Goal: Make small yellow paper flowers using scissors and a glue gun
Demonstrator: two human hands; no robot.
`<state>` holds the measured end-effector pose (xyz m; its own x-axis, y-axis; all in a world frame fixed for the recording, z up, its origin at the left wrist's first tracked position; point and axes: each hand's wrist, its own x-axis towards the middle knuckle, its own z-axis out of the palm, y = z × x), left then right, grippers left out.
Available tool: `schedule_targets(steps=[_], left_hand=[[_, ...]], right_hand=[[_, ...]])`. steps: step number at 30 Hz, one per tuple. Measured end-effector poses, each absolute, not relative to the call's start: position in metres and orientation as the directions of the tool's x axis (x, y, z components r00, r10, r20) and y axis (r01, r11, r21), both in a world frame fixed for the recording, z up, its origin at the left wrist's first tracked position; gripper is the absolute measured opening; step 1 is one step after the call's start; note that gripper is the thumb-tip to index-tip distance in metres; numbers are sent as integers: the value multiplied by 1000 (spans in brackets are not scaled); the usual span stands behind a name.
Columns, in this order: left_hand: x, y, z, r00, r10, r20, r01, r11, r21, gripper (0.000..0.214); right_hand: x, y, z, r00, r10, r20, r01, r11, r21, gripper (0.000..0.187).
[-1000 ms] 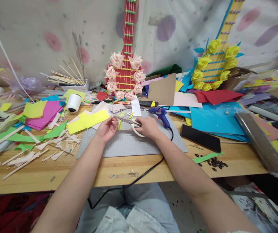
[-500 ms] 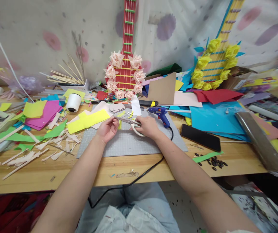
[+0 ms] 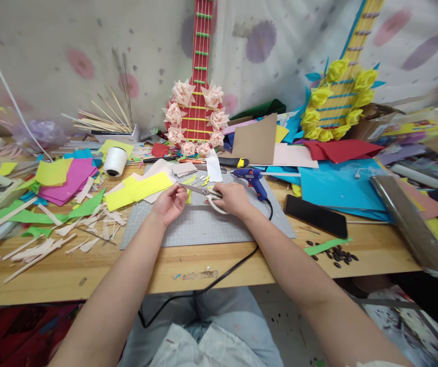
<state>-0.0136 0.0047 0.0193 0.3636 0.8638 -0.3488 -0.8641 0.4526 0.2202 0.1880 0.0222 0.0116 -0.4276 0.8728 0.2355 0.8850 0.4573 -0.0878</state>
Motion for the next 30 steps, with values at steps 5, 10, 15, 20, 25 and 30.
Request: schedule_targets(steps=[5, 10, 15, 20, 25, 30], left_hand=[[-15, 5, 17, 408, 858, -313, -861, 475, 182, 22], [-16, 6, 16, 405, 847, -345, -861, 480, 167, 22], [-16, 5, 16, 431, 839, -333, -852, 500, 156, 22], [-15, 6, 16, 438, 836, -331, -844, 509, 168, 21], [-15, 5, 16, 438, 833, -339, -846, 509, 157, 19], [-15, 5, 16, 437, 831, -344, -848, 508, 151, 18]], right_hand=[[188, 22, 13, -422, 878, 226, 886, 452, -103, 42], [189, 24, 11, -478, 844, 245, 849, 515, -118, 40], [188, 25, 9, -469, 843, 265, 853, 510, -111, 38], [189, 25, 10, -476, 838, 267, 851, 515, -98, 38], [189, 25, 11, -464, 842, 276, 858, 505, -97, 38], [189, 25, 11, -467, 843, 268, 859, 505, -90, 37]])
